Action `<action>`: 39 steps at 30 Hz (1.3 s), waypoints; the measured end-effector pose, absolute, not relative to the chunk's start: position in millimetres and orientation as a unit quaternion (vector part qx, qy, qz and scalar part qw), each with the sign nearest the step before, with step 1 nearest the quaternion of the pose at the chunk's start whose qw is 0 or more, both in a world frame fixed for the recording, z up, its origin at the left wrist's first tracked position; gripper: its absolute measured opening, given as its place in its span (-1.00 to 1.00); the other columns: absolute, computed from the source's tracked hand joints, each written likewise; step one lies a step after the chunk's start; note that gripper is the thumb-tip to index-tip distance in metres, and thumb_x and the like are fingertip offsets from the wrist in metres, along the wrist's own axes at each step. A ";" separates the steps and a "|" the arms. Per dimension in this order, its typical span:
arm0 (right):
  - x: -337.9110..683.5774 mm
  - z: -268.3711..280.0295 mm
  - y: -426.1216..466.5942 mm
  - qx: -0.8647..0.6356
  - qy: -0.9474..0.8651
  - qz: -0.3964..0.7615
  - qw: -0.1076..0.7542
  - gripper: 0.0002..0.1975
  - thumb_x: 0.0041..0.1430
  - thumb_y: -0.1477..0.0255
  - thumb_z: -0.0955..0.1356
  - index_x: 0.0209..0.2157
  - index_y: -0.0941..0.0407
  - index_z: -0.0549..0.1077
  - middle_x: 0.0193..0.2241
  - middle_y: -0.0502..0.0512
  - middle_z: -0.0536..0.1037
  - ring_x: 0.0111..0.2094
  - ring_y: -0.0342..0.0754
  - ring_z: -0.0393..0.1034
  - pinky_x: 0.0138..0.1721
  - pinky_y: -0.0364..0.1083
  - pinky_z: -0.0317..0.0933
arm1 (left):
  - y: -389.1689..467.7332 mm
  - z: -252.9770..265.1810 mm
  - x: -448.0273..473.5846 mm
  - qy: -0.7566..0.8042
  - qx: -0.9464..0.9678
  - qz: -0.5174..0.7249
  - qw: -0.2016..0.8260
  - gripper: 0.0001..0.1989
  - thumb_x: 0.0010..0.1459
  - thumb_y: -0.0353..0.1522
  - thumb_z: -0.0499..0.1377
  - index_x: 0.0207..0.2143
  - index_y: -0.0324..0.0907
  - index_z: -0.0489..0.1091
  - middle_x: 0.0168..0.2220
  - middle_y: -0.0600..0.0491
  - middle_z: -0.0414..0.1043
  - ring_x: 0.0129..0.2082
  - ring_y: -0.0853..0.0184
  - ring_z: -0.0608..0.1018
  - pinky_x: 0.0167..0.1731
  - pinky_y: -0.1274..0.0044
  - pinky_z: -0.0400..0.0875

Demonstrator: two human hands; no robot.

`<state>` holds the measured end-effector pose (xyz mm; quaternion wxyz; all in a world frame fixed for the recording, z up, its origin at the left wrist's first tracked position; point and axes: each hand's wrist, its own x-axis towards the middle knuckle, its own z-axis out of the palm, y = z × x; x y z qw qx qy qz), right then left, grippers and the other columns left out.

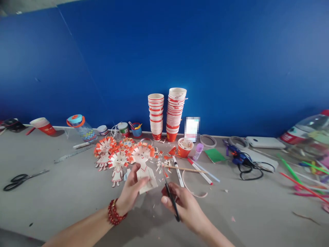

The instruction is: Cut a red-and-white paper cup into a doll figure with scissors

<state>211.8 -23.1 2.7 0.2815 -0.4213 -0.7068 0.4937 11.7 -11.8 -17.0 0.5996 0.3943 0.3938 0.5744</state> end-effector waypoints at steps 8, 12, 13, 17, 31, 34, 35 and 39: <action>193.4 -4.6 -24.6 -0.394 -0.704 0.551 0.214 -0.48 0.11 -0.03 0.26 -0.36 0.20 0.39 -0.52 0.01 0.36 -0.52 -0.15 0.19 -0.53 -0.21 0.04 | -6.6 -26.5 2.9 0.499 0.294 0.623 0.526 -0.39 -0.06 -0.25 0.30 0.05 -0.18 0.24 -0.33 0.03 0.50 -0.26 0.28 0.53 -0.25 0.54 0.37; 185.3 -12.3 -26.6 -0.399 -0.696 0.552 0.225 -0.47 0.10 -0.04 0.26 -0.40 0.21 0.39 -0.56 0.00 0.36 -0.56 -0.18 0.14 -0.56 -0.20 -0.03 | -10.3 -17.3 2.8 0.496 0.342 0.594 0.534 -0.38 -0.01 -0.22 0.26 0.09 -0.22 0.21 -0.53 0.13 0.44 -0.51 0.36 0.48 -0.41 0.54 0.38; 185.0 -13.7 -26.8 -0.401 -0.693 0.553 0.229 -0.46 0.09 -0.04 0.26 -0.41 0.21 0.39 -0.57 0.00 0.36 -0.57 -0.18 0.14 -0.56 -0.20 -0.04 | -11.4 -16.1 3.1 0.498 0.356 0.584 0.533 -0.39 0.00 -0.22 0.25 0.09 -0.22 0.21 -0.55 0.14 0.43 -0.53 0.36 0.48 -0.42 0.54 0.38; 187.6 -17.5 -27.3 -0.404 -0.675 0.570 0.236 -0.46 0.07 -0.05 0.28 -0.46 0.21 0.38 -0.59 0.05 0.43 -0.58 -0.16 0.20 -0.57 -0.20 -0.02 | -14.8 -20.7 5.0 0.515 0.386 0.579 0.500 -0.38 0.01 -0.22 0.25 0.10 -0.22 0.20 -0.44 0.07 0.48 -0.39 0.30 0.52 -0.32 0.52 0.40; 189.6 -18.7 -31.2 -0.404 -0.653 0.595 0.237 -0.44 0.04 -0.09 0.28 -0.50 0.20 0.34 -0.61 0.09 0.45 -0.58 -0.14 0.23 -0.57 -0.20 -0.02 | -22.1 -32.9 5.6 0.618 0.456 0.518 0.376 -0.34 0.05 -0.20 0.20 0.16 -0.30 0.14 0.10 -0.22 0.29 0.19 0.01 0.21 0.10 0.32 0.20; 189.8 -19.4 -32.1 -0.415 -0.660 0.582 0.232 -0.44 0.04 -0.09 0.28 -0.53 0.18 0.31 -0.64 0.06 0.43 -0.60 -0.15 0.20 -0.58 -0.20 -0.03 | -22.8 -33.1 5.9 0.623 0.448 0.519 0.377 -0.33 0.03 -0.20 0.22 0.15 -0.28 0.15 0.15 -0.21 0.23 0.17 0.03 0.25 0.08 0.37 0.23; 189.7 -19.8 -32.4 -0.420 -0.660 0.578 0.231 -0.45 0.04 -0.09 0.27 -0.54 0.17 0.30 -0.66 0.05 0.41 -0.61 -0.16 0.20 -0.58 -0.20 -0.04 | -22.9 -32.3 6.2 0.621 0.441 0.519 0.388 -0.31 0.02 -0.19 0.22 0.16 -0.27 0.13 0.13 -0.20 0.26 0.13 0.05 0.31 0.04 0.39 0.27; 188.4 -21.7 -33.2 -0.431 -0.655 0.575 0.234 -0.44 0.04 -0.11 0.26 -0.58 0.15 0.25 -0.70 0.01 0.36 -0.65 -0.17 0.19 -0.60 -0.20 -0.03 | -22.7 -23.2 9.2 0.573 0.419 0.516 0.480 -0.22 0.08 -0.16 0.18 0.23 -0.31 -0.06 -0.35 -0.03 0.50 -0.31 0.21 0.53 -0.27 0.45 0.40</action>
